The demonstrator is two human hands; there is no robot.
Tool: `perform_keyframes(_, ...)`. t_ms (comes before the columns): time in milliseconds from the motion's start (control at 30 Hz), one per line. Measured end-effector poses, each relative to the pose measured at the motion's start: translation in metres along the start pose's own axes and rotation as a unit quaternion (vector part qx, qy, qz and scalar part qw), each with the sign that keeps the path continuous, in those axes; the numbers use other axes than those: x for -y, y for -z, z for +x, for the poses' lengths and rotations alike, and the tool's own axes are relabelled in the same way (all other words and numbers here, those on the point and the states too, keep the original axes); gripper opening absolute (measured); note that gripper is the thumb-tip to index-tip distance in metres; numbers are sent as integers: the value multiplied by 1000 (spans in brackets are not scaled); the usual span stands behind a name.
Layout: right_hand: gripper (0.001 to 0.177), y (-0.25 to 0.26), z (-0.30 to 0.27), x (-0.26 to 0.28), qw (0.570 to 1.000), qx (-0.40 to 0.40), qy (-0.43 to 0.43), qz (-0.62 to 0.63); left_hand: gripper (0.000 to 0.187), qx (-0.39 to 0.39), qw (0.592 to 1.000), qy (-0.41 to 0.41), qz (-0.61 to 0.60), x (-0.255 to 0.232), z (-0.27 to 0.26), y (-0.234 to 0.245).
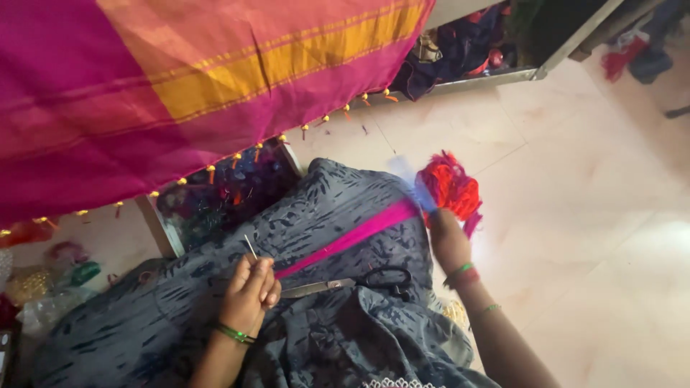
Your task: The recorder is decorating the edge of a saree by combing pink thread and tying tassels onto the fabric border.
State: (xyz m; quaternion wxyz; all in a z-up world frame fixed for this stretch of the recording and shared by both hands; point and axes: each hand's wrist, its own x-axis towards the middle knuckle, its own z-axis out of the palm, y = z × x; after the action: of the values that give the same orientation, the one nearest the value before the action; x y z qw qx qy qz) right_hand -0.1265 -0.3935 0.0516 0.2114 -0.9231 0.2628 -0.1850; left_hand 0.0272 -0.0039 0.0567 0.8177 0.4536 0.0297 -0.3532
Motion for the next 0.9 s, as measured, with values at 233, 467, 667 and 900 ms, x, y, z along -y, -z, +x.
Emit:
perform_keyframes(233, 32, 22, -21, 58, 980, 54, 192, -27, 12, -3, 1000, -8, -7, 10, -10, 13)
perform_keyframes(467, 23, -23, -1, -91, 951, 29, -231, 203, 14, -59, 995, -76, 4, -34, -13, 28)
perform_keyframes(667, 38, 83, 10, 39, 907, 217, -172, 317, 14, -178, 887, -274, 327, -174, -92, -12)
perform_keyframes(900, 31, 146, 24, 262, 920, 210, 245, 222, 10, 10, 667, -456, 589, -189, -111, -126)
